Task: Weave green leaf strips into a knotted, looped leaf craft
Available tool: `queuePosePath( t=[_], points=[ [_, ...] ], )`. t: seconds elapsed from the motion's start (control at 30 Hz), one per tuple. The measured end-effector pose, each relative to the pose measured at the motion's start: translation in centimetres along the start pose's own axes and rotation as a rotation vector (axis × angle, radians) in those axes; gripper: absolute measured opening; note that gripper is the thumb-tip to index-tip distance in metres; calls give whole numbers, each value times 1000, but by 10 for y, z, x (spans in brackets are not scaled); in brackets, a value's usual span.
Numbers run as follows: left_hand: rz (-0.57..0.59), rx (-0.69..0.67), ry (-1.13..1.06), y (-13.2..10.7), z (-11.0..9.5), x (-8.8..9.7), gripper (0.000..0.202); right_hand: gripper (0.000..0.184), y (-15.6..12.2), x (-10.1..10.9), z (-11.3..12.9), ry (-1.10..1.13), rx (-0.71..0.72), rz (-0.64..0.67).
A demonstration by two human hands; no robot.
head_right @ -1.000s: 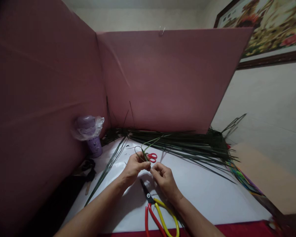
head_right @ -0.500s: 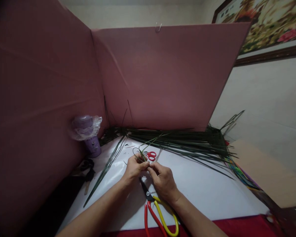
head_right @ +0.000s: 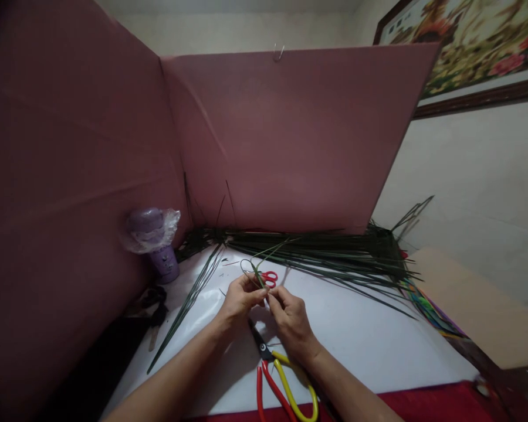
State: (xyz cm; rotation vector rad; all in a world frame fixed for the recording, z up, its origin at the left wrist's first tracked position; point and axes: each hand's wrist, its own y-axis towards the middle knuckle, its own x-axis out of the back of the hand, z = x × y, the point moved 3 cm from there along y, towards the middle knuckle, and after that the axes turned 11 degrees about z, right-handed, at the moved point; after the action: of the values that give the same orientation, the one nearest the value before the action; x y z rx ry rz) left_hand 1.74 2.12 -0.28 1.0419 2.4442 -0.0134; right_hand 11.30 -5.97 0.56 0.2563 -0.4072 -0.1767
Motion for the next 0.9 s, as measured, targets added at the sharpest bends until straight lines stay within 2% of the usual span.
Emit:
queuePosePath(
  t=[0.13,0.27,0.53,0.73,0.9],
  points=[
    [75,15,-21,2,-5,0,36,28,3,-1,-10,251,-106,20],
    [92,41,-12,1,-12,-2,37,30,4,-4,-18,449,-160,68],
    [80,38,45,0,-16,-3,30,31,4,-5,-16,499,-156,99],
    [184,27,-2,-3,-20,-4,33,31,5,-5,-16,649,-196,121],
    [150,45,-3,-3,-21,-6,34,31,4,-7,-12,730,-229,155]
  ],
)
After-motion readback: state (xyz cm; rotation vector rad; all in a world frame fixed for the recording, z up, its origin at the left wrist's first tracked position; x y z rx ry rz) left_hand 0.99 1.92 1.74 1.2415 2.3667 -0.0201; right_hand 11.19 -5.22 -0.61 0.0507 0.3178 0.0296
